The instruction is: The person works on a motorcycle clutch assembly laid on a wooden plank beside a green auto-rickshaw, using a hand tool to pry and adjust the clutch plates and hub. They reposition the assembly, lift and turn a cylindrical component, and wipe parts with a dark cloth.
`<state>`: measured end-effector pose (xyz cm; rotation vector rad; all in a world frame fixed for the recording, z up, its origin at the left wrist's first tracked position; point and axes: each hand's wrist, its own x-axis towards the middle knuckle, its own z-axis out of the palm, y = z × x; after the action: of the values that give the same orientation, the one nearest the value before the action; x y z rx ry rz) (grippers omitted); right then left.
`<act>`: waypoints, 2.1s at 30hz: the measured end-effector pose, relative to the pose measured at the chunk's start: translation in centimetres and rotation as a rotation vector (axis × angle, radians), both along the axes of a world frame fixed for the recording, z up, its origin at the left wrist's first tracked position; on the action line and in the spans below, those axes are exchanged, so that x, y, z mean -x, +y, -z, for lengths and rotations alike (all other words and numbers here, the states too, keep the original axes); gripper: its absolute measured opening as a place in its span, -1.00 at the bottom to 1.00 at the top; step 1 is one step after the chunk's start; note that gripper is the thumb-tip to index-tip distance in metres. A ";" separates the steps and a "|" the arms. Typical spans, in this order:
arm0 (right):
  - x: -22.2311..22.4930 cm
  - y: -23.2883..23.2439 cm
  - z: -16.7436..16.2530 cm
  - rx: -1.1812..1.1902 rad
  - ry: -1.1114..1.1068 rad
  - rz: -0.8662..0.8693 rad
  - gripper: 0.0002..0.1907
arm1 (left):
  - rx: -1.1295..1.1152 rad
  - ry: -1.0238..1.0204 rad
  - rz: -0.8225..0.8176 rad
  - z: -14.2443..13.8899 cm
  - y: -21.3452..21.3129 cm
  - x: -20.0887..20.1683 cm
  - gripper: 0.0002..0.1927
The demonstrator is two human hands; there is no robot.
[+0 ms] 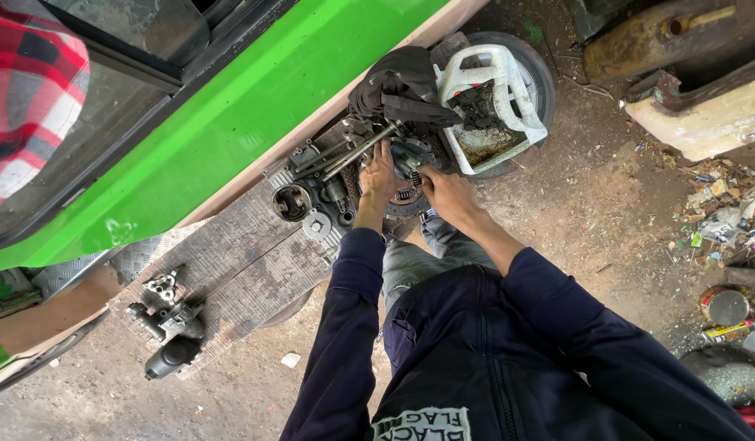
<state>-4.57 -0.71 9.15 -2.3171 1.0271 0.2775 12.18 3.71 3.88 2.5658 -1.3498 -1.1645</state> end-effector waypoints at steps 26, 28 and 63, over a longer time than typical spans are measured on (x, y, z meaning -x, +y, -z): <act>2.4 -3.0 0.1 -0.168 -0.013 0.085 -0.61 | 0.130 0.117 -0.211 1.5 0.0 1.3 0.34; 2.2 -3.0 1.1 -0.094 -0.022 0.030 -0.62 | 0.259 0.101 -0.224 1.5 -0.1 1.7 0.35; 2.1 -6.4 2.8 -0.213 0.023 0.003 -0.61 | 0.267 0.066 -0.104 3.6 -1.1 1.8 0.50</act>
<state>-6.66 -7.09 6.33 -2.1252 0.9630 0.3939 10.36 2.58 0.23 2.3581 -1.2465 -0.9693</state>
